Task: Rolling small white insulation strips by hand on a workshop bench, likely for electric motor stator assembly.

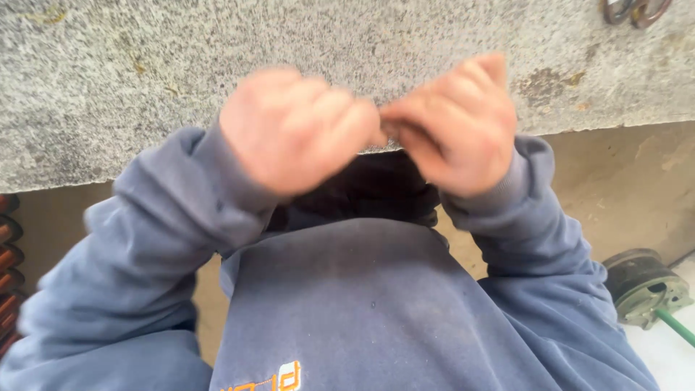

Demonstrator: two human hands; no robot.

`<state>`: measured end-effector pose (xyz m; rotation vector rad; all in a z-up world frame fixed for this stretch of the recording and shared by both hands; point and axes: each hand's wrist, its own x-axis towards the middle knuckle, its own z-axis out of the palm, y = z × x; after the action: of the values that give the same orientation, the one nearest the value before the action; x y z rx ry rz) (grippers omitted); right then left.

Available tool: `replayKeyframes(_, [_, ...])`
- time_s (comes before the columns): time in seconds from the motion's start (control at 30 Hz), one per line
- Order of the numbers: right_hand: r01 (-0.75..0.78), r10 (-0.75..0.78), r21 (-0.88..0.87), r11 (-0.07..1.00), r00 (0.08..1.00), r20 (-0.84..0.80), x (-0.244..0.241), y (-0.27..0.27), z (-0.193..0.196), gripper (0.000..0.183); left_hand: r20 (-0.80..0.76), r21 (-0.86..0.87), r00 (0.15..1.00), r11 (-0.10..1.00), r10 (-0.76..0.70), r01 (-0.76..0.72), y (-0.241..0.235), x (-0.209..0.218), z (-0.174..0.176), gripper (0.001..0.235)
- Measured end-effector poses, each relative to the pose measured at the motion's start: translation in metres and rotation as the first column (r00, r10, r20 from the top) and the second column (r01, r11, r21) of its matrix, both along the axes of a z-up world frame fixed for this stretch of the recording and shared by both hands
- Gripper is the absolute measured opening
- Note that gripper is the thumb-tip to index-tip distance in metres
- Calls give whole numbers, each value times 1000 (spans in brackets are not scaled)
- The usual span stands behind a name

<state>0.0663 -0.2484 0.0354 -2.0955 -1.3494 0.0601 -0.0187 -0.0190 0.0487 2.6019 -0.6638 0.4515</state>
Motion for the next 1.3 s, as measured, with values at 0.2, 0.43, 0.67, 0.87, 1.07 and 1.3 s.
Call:
replayKeyframes(0.2, [-178, 178, 29, 984, 984, 31, -16, 7, 37, 25, -64, 213, 992, 970, -108, 119, -1, -40, 25, 21])
replayKeyframes(0.43, [-261, 260, 17, 965, 965, 31, -21, -7, 55, 26, 35, 312, 976, 931, -213, 191, 5, -49, 59, 17])
replayKeyframes(0.67, [-120, 120, 12, 993, 993, -21, -15, -43, 55, 13, 9, 249, 975, 945, -224, 215, 20, -54, 61, 12])
replayKeyframes(0.87, [220, -219, 34, 975, 975, -31, -12, -66, 38, 17, -284, 136, 959, 990, -8, 49, 50, -56, 47, 14])
replayKeyframes(1.07, [-151, 142, 51, 987, 978, 155, -6, 10, 43, 37, -286, 139, 957, 986, -48, 91, 16, -32, 32, 15])
replayKeyframes(1.3, [-217, 196, 159, 963, 970, 143, 4, 7, 15, 26, -284, -57, 955, 996, -87, 74, 14, -12, 24, 19])
